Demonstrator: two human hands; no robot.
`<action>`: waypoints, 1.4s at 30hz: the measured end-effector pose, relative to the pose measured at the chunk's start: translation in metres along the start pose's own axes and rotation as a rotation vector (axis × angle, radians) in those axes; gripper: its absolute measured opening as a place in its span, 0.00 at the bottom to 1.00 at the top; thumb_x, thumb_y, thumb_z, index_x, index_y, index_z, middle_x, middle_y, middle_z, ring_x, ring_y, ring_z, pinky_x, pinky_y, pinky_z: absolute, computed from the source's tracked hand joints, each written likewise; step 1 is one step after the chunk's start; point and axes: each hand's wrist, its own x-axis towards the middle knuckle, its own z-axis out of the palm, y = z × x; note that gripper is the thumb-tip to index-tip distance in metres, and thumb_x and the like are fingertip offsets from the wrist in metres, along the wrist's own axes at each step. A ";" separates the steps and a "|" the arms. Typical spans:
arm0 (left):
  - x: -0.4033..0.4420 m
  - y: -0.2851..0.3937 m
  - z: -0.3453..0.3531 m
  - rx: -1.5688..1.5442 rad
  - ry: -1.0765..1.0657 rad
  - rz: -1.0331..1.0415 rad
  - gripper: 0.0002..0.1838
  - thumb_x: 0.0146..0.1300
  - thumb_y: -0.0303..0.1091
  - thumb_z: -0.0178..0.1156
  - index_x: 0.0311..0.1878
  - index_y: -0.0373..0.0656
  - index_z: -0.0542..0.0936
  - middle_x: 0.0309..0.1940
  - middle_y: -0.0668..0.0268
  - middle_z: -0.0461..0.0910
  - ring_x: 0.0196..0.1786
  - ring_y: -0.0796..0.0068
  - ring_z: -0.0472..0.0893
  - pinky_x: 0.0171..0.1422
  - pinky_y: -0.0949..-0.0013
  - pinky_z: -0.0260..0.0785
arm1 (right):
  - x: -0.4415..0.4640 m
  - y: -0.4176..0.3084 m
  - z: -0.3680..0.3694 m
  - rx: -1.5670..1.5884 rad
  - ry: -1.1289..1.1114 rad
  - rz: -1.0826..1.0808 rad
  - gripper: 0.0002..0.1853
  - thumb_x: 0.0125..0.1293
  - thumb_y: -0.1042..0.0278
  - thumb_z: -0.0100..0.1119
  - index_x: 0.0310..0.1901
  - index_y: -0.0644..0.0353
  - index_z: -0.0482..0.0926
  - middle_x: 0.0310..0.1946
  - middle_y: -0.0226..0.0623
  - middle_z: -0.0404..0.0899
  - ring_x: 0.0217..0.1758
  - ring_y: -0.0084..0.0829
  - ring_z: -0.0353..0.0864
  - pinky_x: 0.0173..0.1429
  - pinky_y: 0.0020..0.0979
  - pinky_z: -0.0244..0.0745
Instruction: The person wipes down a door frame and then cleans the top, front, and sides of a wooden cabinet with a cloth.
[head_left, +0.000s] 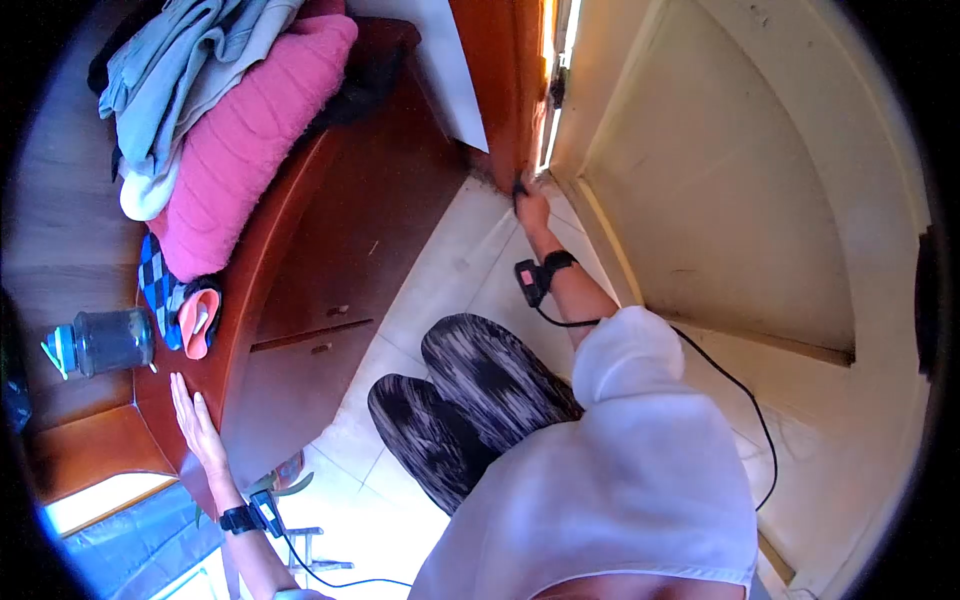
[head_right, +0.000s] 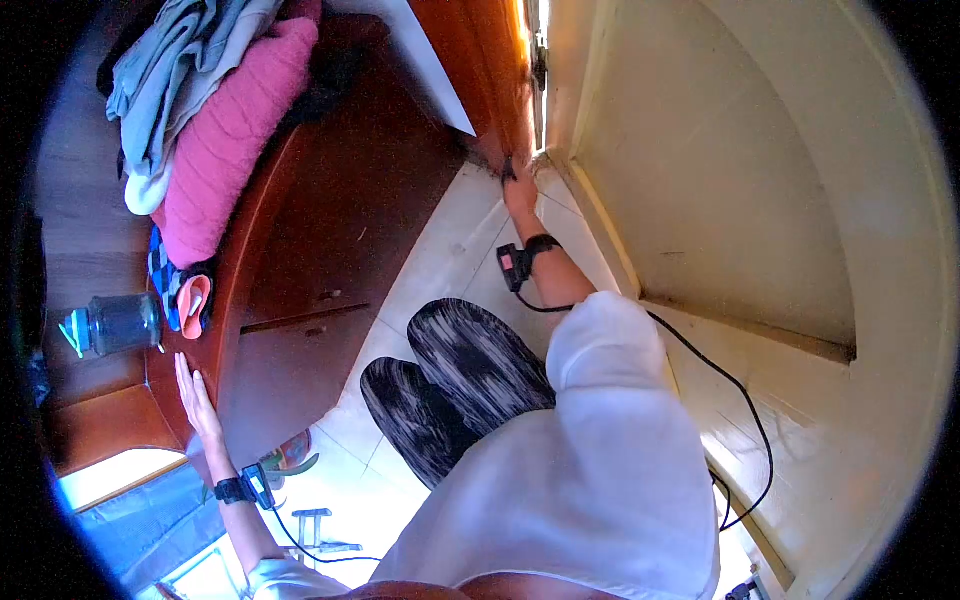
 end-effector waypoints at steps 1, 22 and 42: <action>0.001 -0.001 0.000 0.000 0.001 0.004 0.26 0.70 0.42 0.37 0.68 0.41 0.58 0.69 0.59 0.55 0.72 0.63 0.53 0.74 0.64 0.40 | -0.007 0.004 -0.010 0.038 -0.230 0.282 0.30 0.55 0.77 0.47 0.64 0.60 0.63 0.60 0.50 0.66 0.62 0.45 0.65 0.66 0.35 0.57; -0.001 0.016 0.001 -0.146 -0.023 -0.052 0.28 0.70 0.44 0.36 0.69 0.41 0.55 0.70 0.59 0.52 0.73 0.65 0.50 0.75 0.64 0.38 | 0.046 -0.031 -0.005 0.339 0.310 -0.262 0.27 0.57 0.77 0.47 0.62 0.57 0.65 0.56 0.46 0.70 0.60 0.42 0.69 0.65 0.33 0.59; -0.001 -0.001 0.007 -0.160 0.024 -0.060 0.27 0.70 0.42 0.38 0.69 0.41 0.58 0.70 0.60 0.55 0.72 0.68 0.52 0.75 0.68 0.39 | -0.013 -0.075 -0.005 0.026 -0.037 -0.618 0.24 0.53 0.75 0.52 0.55 0.58 0.72 0.51 0.45 0.75 0.52 0.38 0.74 0.55 0.33 0.66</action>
